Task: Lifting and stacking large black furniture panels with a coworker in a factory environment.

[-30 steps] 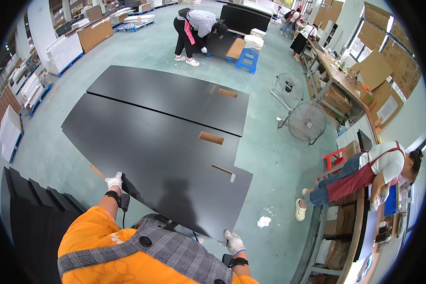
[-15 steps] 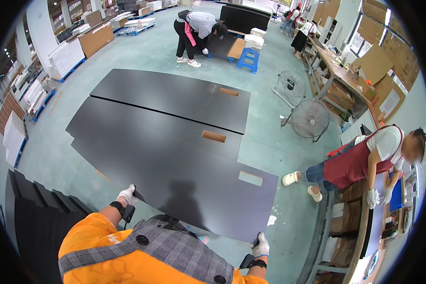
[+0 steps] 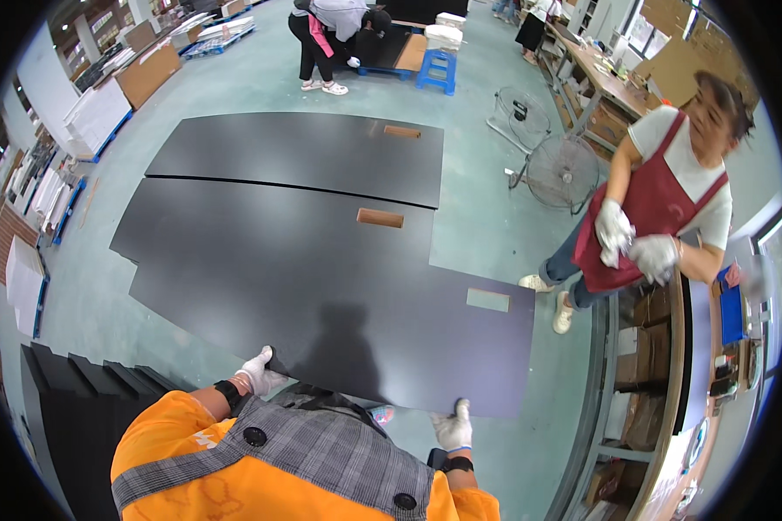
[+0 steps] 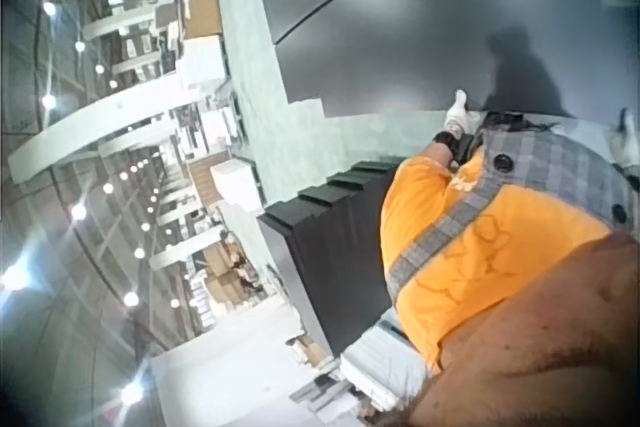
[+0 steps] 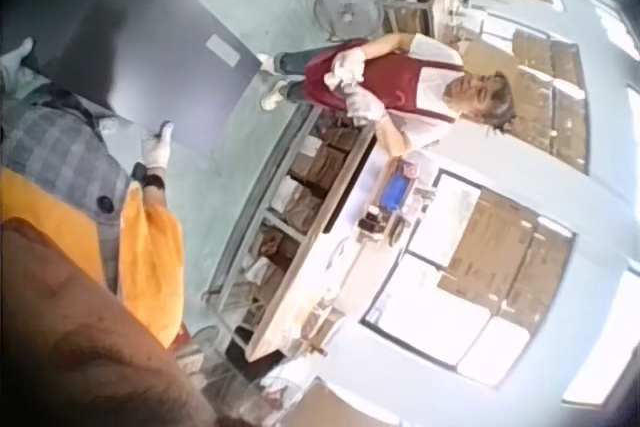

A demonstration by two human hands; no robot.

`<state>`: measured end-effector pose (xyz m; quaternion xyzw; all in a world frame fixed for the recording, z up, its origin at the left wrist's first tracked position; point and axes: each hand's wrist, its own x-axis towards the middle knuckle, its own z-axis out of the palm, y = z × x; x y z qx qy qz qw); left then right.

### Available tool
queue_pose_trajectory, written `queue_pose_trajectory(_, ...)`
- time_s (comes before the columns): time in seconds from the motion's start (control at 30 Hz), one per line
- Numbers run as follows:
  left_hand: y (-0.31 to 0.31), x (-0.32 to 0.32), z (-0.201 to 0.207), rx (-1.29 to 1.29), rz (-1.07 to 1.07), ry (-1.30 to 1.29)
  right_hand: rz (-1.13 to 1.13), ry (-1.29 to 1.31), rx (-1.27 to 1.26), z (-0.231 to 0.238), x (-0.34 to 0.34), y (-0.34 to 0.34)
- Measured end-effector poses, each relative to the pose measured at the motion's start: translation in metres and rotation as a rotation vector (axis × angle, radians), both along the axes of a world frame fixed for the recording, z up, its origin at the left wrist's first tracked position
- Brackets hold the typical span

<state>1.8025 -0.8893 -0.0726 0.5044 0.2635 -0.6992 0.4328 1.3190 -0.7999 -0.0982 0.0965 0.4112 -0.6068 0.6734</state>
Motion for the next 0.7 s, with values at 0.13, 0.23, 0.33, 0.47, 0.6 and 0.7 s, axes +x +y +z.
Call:
queue_pose_trajectory(0.13, 0.005, 0.003, -0.013, 0.035, -0.218, 0.027, 0.155, -0.05, 0.0, 0.004, 0.039, -0.011)
queue_pose_trajectory(0.23, 0.01, 0.006, -0.019, -0.045, -0.357, 0.038, 0.192, -0.093, 0.025, 0.009, 0.058, -0.017)
queue_pose_trajectory(0.33, 0.013, 0.012, -0.019, -0.243, -0.502, 0.074, 0.173, -0.123, 0.076, 0.01, 0.078, -0.023)
queue_pose_trajectory(0.47, 0.011, 0.022, -0.014, -0.143, -0.631, 0.063, 0.133, -0.113, 0.21, 0.011, 0.097, -0.027)
queue_pose_trajectory(0.6, 0.007, 0.039, -0.004, -0.072, -0.841, -0.001, 0.088, -0.138, 0.145, 0.011, 0.103, -0.027)
queue_pose_trajectory(0.7, -0.006, 0.054, 0.007, -0.068, -1.014, -0.032, 0.086, -0.124, 0.104, 0.013, 0.108, -0.027)
